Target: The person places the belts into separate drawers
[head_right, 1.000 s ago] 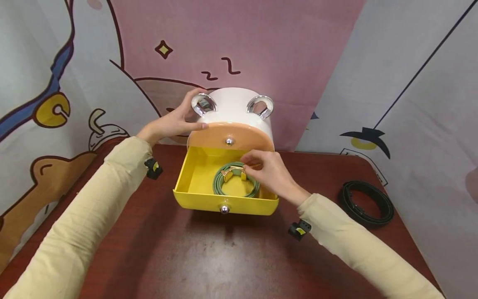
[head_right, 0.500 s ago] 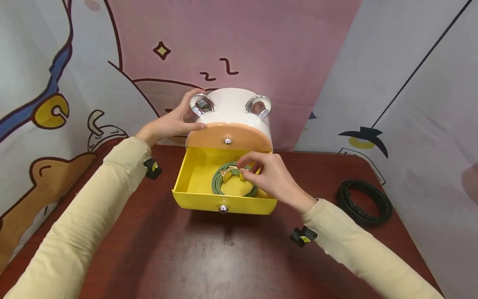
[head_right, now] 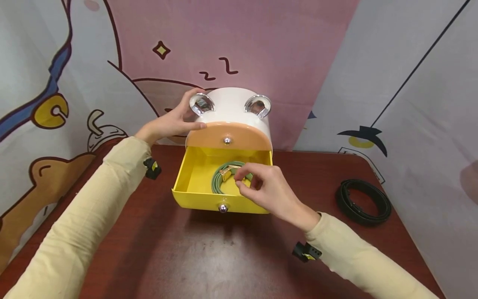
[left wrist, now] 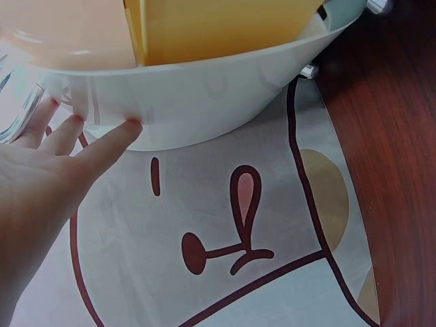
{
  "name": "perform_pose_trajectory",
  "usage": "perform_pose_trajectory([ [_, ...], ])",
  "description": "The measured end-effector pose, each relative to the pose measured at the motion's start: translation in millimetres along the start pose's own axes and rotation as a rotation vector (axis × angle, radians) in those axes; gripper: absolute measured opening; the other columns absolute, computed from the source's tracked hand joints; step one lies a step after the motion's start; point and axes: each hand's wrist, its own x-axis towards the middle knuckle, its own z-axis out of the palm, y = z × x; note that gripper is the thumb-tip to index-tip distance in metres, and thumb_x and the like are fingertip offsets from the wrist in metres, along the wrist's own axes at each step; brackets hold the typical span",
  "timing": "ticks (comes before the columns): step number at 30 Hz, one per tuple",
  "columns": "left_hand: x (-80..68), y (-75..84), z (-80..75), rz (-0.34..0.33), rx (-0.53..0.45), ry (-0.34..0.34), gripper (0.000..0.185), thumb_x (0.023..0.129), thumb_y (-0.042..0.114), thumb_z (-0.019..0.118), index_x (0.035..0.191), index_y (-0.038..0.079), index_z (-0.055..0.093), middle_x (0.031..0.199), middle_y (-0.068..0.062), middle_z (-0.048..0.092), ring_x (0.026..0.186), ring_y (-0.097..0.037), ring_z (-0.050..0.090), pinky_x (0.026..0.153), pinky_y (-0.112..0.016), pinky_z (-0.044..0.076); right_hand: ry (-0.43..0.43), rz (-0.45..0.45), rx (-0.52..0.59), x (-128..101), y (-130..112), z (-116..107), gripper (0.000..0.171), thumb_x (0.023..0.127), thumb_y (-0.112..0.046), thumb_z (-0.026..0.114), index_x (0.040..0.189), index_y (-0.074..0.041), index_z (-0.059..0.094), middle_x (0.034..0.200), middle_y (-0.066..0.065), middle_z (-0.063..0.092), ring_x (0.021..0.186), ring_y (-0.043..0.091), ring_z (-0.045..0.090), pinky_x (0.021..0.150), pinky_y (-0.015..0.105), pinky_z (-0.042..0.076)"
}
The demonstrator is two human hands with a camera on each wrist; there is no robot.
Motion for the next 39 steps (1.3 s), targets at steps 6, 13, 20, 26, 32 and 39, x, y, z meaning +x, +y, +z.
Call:
perform_pose_trajectory([
  [6, -1.4, -0.3, 0.4, -0.001, 0.013, 0.008, 0.089, 0.089, 0.015, 0.070, 0.148, 0.033, 0.006, 0.152, -0.004, 0.023, 0.139, -0.026, 0.028, 0.110, -0.044, 0.024, -0.010, -0.057, 0.010, -8.5, -4.4, 6.8, 0.021, 0.081, 0.001, 0.074, 0.092, -0.015, 0.068, 0.079, -0.011, 0.062, 0.048, 0.005, 0.047, 0.042, 0.021, 0.039],
  [13, -0.5, 0.2, 0.7, 0.004, -0.013, 0.004, 0.088, 0.090, 0.015, 0.070, 0.148, 0.033, 0.006, 0.149, -0.002, 0.028, 0.136, -0.021, 0.033, 0.109, -0.041, 0.026, -0.057, -0.057, 0.075, -17.4, -4.7, 18.9, 0.013, 0.085, -0.004, 0.073, 0.095, -0.011, 0.068, 0.084, -0.005, 0.067, 0.050, 0.003, 0.052, 0.044, 0.020, 0.044],
  [20, -2.5, 4.2, 1.0, 0.020, -0.038, -0.012, 0.090, 0.090, 0.009, 0.068, 0.150, 0.026, 0.003, 0.150, -0.007, 0.025, 0.136, -0.024, 0.032, 0.111, -0.042, 0.023, -0.091, -0.103, 0.095, -23.8, 0.5, 32.9, 0.016, 0.084, 0.001, 0.072, 0.096, -0.008, 0.068, 0.083, -0.003, 0.069, 0.053, 0.002, 0.053, 0.046, 0.018, 0.045],
  [26, 0.7, -0.7, -0.3, 0.032, 0.003, -0.015, 0.092, 0.090, 0.012, 0.069, 0.151, 0.031, 0.003, 0.153, -0.005, 0.021, 0.136, -0.024, 0.033, 0.110, -0.042, 0.025, -0.087, -0.161, 0.014, -29.4, 5.7, 43.7, 0.016, 0.083, -0.001, 0.073, 0.095, -0.010, 0.068, 0.083, -0.004, 0.069, 0.059, -0.001, 0.056, 0.051, 0.015, 0.046],
  [32, -5.5, 12.4, 1.1, 0.011, 0.025, -0.023, 0.093, 0.091, 0.012, 0.067, 0.153, 0.026, 0.000, 0.156, -0.007, 0.013, 0.140, -0.027, 0.026, 0.112, -0.043, 0.022, -0.063, -0.167, -0.008, -35.0, 13.3, 54.7, 0.019, 0.082, 0.001, 0.073, 0.097, -0.009, 0.067, 0.088, -0.004, 0.069, 0.066, 0.002, 0.061, 0.054, 0.014, 0.047],
  [39, -14.0, 28.6, 3.0, -0.013, 0.020, -0.023, 0.093, 0.091, 0.010, 0.067, 0.153, 0.022, -0.001, 0.157, -0.009, 0.012, 0.139, -0.031, 0.028, 0.111, -0.044, 0.023, -0.038, -0.208, -0.041, -39.5, 22.0, 65.7, 0.031, 0.078, 0.003, 0.075, 0.105, -0.006, 0.063, 0.087, -0.001, 0.069, 0.071, 0.004, 0.063, 0.057, 0.014, 0.048],
])
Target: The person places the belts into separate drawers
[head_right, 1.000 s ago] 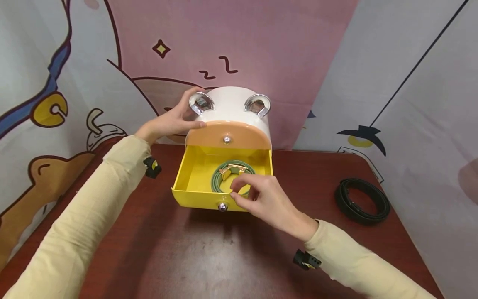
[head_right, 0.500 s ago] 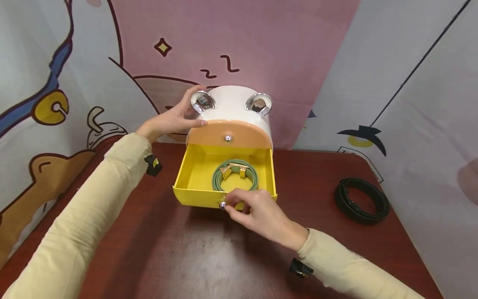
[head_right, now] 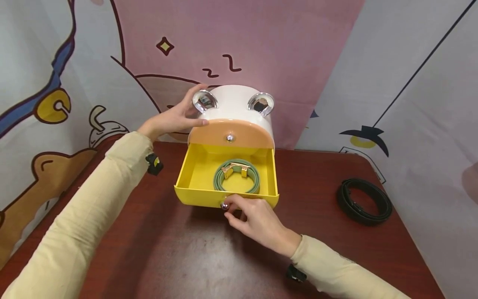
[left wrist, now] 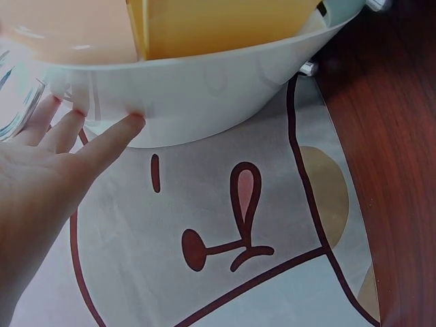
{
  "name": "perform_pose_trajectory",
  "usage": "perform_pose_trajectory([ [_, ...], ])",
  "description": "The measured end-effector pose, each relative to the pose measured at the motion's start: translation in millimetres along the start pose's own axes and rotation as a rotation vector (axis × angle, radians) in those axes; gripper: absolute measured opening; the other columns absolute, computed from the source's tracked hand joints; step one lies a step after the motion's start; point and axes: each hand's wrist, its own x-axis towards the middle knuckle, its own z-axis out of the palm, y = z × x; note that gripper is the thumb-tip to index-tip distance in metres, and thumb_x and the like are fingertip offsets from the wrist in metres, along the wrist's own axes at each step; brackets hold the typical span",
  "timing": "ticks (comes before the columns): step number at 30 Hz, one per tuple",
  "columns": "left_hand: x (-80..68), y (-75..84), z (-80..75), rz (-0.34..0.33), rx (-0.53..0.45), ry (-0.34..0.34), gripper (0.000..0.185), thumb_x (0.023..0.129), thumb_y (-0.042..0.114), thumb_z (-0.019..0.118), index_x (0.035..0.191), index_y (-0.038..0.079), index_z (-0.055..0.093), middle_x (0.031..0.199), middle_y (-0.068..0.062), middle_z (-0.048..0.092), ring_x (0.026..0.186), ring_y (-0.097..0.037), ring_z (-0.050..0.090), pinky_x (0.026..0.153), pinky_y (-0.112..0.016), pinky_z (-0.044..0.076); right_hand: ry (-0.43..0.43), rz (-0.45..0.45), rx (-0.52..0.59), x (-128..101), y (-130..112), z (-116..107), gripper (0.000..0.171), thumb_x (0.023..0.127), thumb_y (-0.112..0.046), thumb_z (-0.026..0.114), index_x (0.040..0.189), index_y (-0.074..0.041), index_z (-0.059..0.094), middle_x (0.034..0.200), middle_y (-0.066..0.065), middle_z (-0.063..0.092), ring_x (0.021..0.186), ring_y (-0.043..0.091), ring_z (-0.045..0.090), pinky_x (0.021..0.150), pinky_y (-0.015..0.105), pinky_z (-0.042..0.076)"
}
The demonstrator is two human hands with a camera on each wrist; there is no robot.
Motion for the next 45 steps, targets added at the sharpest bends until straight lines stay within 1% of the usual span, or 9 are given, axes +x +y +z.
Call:
perform_pose_trajectory([
  [5, 1.6, -1.1, -0.3, 0.008, -0.037, 0.004, 0.093, 0.090, 0.005, 0.066, 0.154, 0.021, -0.001, 0.155, -0.010, 0.017, 0.137, -0.028, 0.033, 0.110, -0.041, 0.026, 0.062, -0.013, 0.002, -2.7, 3.1, 6.5, 0.033, 0.076, 0.003, 0.076, 0.104, -0.008, 0.062, 0.083, -0.003, 0.069, 0.062, 0.002, 0.059, 0.054, 0.014, 0.047],
  [11, 10.9, -19.8, -4.3, 0.036, -0.076, 0.012, 0.095, 0.090, 0.003, 0.067, 0.154, 0.024, 0.000, 0.154, -0.008, 0.021, 0.135, -0.026, 0.036, 0.109, -0.040, 0.029, 0.142, -0.022, -0.036, -3.9, 5.6, 15.1, 0.036, 0.074, 0.003, 0.079, 0.103, -0.007, 0.061, 0.080, -0.003, 0.069, 0.060, 0.002, 0.060, 0.054, 0.015, 0.048],
  [15, 14.5, -26.8, -5.4, 0.065, -0.082, 0.009, 0.094, 0.090, 0.003, 0.067, 0.153, 0.027, 0.002, 0.154, -0.005, 0.022, 0.135, -0.024, 0.036, 0.109, -0.038, 0.029, 0.160, -0.031, -0.070, -4.3, 8.2, 19.7, 0.030, 0.078, -0.001, 0.078, 0.102, -0.007, 0.059, 0.079, -0.001, 0.069, 0.061, 0.005, 0.063, 0.056, 0.015, 0.049],
  [19, 15.1, -28.4, -5.3, 0.071, -0.077, 0.007, 0.093, 0.090, 0.006, 0.068, 0.153, 0.029, 0.004, 0.153, -0.004, 0.024, 0.134, -0.022, 0.037, 0.108, -0.035, 0.030, 0.176, -0.044, -0.058, -4.6, 9.8, 22.8, 0.025, 0.082, -0.004, 0.074, 0.102, -0.005, 0.058, 0.080, 0.003, 0.069, 0.062, 0.007, 0.065, 0.056, 0.015, 0.050],
  [23, 14.3, -28.6, -5.2, 0.076, -0.093, 0.008, 0.093, 0.090, 0.005, 0.067, 0.153, 0.026, 0.004, 0.152, -0.006, 0.025, 0.134, -0.022, 0.037, 0.108, -0.036, 0.029, 0.192, -0.042, -0.023, -3.9, 9.8, 25.0, 0.028, 0.079, 0.001, 0.074, 0.102, -0.004, 0.058, 0.080, 0.004, 0.069, 0.062, 0.007, 0.065, 0.056, 0.016, 0.050],
  [27, 14.0, -28.8, -5.0, 0.073, -0.108, 0.003, 0.092, 0.090, 0.004, 0.067, 0.153, 0.027, 0.004, 0.152, -0.006, 0.025, 0.133, -0.022, 0.038, 0.108, -0.038, 0.030, 0.211, -0.029, 0.014, -2.3, 9.0, 25.9, 0.031, 0.075, 0.005, 0.075, 0.101, -0.004, 0.059, 0.079, 0.003, 0.069, 0.062, 0.007, 0.065, 0.055, 0.016, 0.050],
  [35, 12.2, -27.1, -3.9, 0.057, -0.067, 0.009, 0.093, 0.090, 0.008, 0.068, 0.153, 0.032, 0.004, 0.153, -0.003, 0.025, 0.134, -0.022, 0.037, 0.108, -0.036, 0.030, 0.229, 0.006, 0.024, 3.3, 14.4, 26.4, 0.032, 0.074, 0.006, 0.076, 0.099, -0.005, 0.059, 0.078, 0.003, 0.068, 0.062, 0.007, 0.065, 0.055, 0.017, 0.051],
  [40, 13.3, -28.1, -3.3, 0.072, -0.071, 0.006, 0.093, 0.089, 0.006, 0.068, 0.153, 0.029, 0.004, 0.153, -0.005, 0.025, 0.135, -0.021, 0.036, 0.109, -0.035, 0.029, 0.240, 0.035, 0.049, 6.3, 16.6, 28.0, 0.030, 0.076, 0.005, 0.076, 0.098, -0.005, 0.059, 0.078, 0.002, 0.069, 0.063, 0.006, 0.065, 0.055, 0.018, 0.051],
  [45, 14.8, -29.9, -3.9, 0.091, -0.087, 0.009, 0.091, 0.089, 0.002, 0.068, 0.152, 0.022, 0.006, 0.150, -0.007, 0.028, 0.134, -0.021, 0.037, 0.108, -0.035, 0.030, 0.251, 0.033, 0.062, 7.3, 18.1, 29.1, 0.031, 0.075, 0.007, 0.075, 0.098, -0.006, 0.060, 0.079, 0.001, 0.069, 0.062, 0.007, 0.065, 0.054, 0.018, 0.051],
])
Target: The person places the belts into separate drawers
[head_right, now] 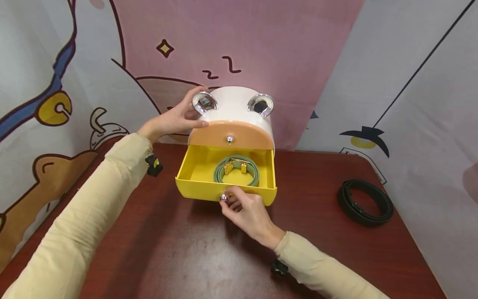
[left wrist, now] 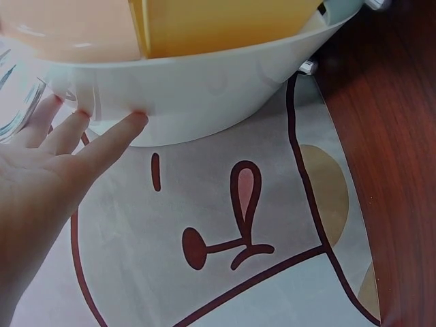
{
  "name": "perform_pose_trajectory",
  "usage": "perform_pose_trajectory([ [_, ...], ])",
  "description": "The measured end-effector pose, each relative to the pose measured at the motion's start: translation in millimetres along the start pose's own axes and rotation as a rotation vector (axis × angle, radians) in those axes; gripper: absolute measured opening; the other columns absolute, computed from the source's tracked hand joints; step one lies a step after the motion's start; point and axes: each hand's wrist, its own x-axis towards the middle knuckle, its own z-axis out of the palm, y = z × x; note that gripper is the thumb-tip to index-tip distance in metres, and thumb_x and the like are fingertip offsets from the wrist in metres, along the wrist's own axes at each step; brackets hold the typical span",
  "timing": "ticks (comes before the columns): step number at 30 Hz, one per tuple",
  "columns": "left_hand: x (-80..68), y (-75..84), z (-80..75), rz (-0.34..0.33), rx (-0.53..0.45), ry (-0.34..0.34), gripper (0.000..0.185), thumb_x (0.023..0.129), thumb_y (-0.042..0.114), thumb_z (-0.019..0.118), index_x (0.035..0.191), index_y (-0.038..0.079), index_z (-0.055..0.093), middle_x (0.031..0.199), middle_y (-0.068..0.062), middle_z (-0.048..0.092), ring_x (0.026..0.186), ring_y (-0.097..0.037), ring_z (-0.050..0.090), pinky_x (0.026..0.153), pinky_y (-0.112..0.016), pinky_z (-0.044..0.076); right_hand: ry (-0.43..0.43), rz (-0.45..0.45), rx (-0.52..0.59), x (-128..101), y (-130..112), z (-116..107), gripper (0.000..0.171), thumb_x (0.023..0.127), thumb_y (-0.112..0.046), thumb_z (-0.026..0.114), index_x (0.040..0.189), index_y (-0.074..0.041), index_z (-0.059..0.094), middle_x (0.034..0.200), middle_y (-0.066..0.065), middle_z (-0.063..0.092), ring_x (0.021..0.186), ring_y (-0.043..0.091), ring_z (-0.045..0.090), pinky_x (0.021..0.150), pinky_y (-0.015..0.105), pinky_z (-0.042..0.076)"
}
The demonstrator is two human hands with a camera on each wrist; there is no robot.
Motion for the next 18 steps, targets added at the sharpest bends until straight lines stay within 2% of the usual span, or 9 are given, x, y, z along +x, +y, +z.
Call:
perform_pose_trajectory([
  [7, 0.6, -0.6, -1.0, 0.023, 0.007, -0.010, 0.088, 0.089, 0.001, 0.068, 0.150, 0.018, 0.007, 0.148, -0.007, 0.029, 0.135, -0.021, 0.035, 0.110, -0.037, 0.027, 0.038, 0.008, 0.005, 3.4, 2.5, -0.6, 0.033, 0.072, 0.009, 0.077, 0.098, -0.005, 0.061, 0.078, 0.004, 0.070, 0.061, 0.010, 0.066, 0.054, 0.020, 0.052],
  [18, 0.1, 0.5, -1.8, -0.029, 0.046, 0.003, 0.090, 0.089, 0.007, 0.069, 0.151, 0.020, 0.006, 0.151, -0.005, 0.026, 0.138, -0.023, 0.031, 0.110, -0.036, 0.025, 0.080, 0.055, 0.008, 6.8, 6.7, 2.4, 0.031, 0.074, 0.008, 0.076, 0.098, -0.005, 0.062, 0.077, 0.002, 0.070, 0.062, 0.008, 0.066, 0.054, 0.021, 0.052],
])
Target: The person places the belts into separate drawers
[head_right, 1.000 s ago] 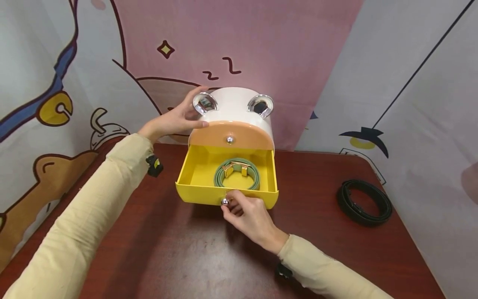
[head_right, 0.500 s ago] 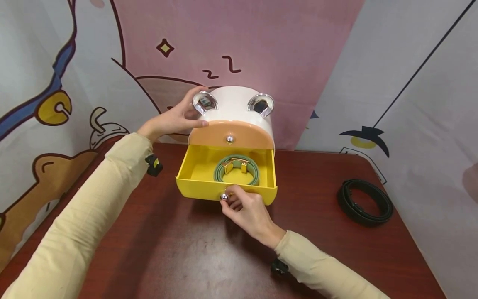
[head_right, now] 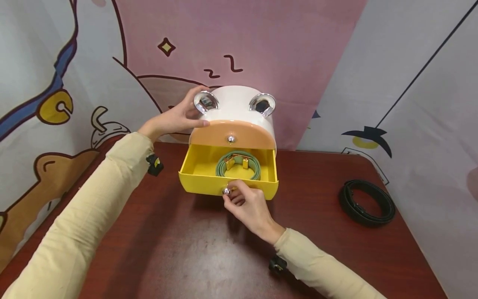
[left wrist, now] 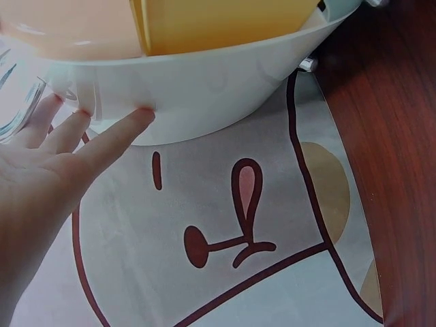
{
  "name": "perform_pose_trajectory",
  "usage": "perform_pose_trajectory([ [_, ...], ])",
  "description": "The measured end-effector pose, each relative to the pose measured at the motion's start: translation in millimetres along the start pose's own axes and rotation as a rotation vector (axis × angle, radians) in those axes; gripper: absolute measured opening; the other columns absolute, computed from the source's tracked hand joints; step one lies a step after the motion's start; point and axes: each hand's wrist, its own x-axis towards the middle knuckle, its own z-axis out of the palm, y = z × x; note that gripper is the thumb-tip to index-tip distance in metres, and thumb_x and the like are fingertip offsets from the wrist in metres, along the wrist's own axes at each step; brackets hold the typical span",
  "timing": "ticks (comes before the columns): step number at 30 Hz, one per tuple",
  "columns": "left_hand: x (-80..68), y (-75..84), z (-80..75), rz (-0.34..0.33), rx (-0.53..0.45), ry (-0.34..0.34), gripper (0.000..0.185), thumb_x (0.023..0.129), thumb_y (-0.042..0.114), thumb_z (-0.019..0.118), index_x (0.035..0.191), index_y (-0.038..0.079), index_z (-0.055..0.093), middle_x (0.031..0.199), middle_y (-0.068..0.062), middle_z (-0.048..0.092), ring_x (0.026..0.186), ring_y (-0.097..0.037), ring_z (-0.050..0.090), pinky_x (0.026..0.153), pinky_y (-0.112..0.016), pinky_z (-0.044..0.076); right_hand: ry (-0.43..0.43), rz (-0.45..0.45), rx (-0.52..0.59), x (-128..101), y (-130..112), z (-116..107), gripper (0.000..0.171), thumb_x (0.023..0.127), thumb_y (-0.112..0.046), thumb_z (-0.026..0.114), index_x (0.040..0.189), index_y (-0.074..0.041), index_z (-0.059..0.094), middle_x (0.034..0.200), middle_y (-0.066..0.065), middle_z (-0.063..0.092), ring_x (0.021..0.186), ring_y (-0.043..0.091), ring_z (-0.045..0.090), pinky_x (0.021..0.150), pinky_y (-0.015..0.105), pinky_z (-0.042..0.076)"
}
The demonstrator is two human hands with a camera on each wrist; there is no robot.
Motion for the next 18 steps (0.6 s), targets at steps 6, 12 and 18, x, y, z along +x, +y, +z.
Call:
perform_pose_trajectory([
  [6, 1.5, 1.1, 0.9, 0.008, 0.014, -0.003, 0.089, 0.089, 0.007, 0.069, 0.151, 0.020, 0.006, 0.151, -0.006, 0.025, 0.139, -0.024, 0.029, 0.111, -0.034, 0.024, 0.017, 0.039, 0.010, 1.2, 3.0, 0.1, 0.029, 0.074, 0.008, 0.076, 0.097, -0.005, 0.063, 0.077, 0.002, 0.070, 0.063, 0.009, 0.066, 0.055, 0.021, 0.052],
  [12, 1.1, 0.6, 0.6, -0.003, 0.016, 0.002, 0.089, 0.089, 0.007, 0.069, 0.151, 0.022, 0.006, 0.151, -0.005, 0.025, 0.138, -0.024, 0.030, 0.110, -0.035, 0.026, 0.028, 0.052, 0.025, 3.3, 2.4, 2.0, 0.030, 0.074, 0.007, 0.078, 0.098, -0.005, 0.064, 0.077, 0.004, 0.071, 0.063, 0.012, 0.067, 0.055, 0.022, 0.053],
  [18, 1.1, -0.7, 0.9, 0.018, -0.016, -0.002, 0.088, 0.089, 0.004, 0.068, 0.150, 0.020, 0.007, 0.149, -0.006, 0.027, 0.136, -0.023, 0.033, 0.109, -0.035, 0.028, 0.035, 0.085, 0.060, 5.3, 4.9, 3.2, 0.027, 0.076, 0.007, 0.076, 0.098, -0.002, 0.064, 0.076, 0.010, 0.070, 0.060, 0.015, 0.067, 0.055, 0.023, 0.053],
])
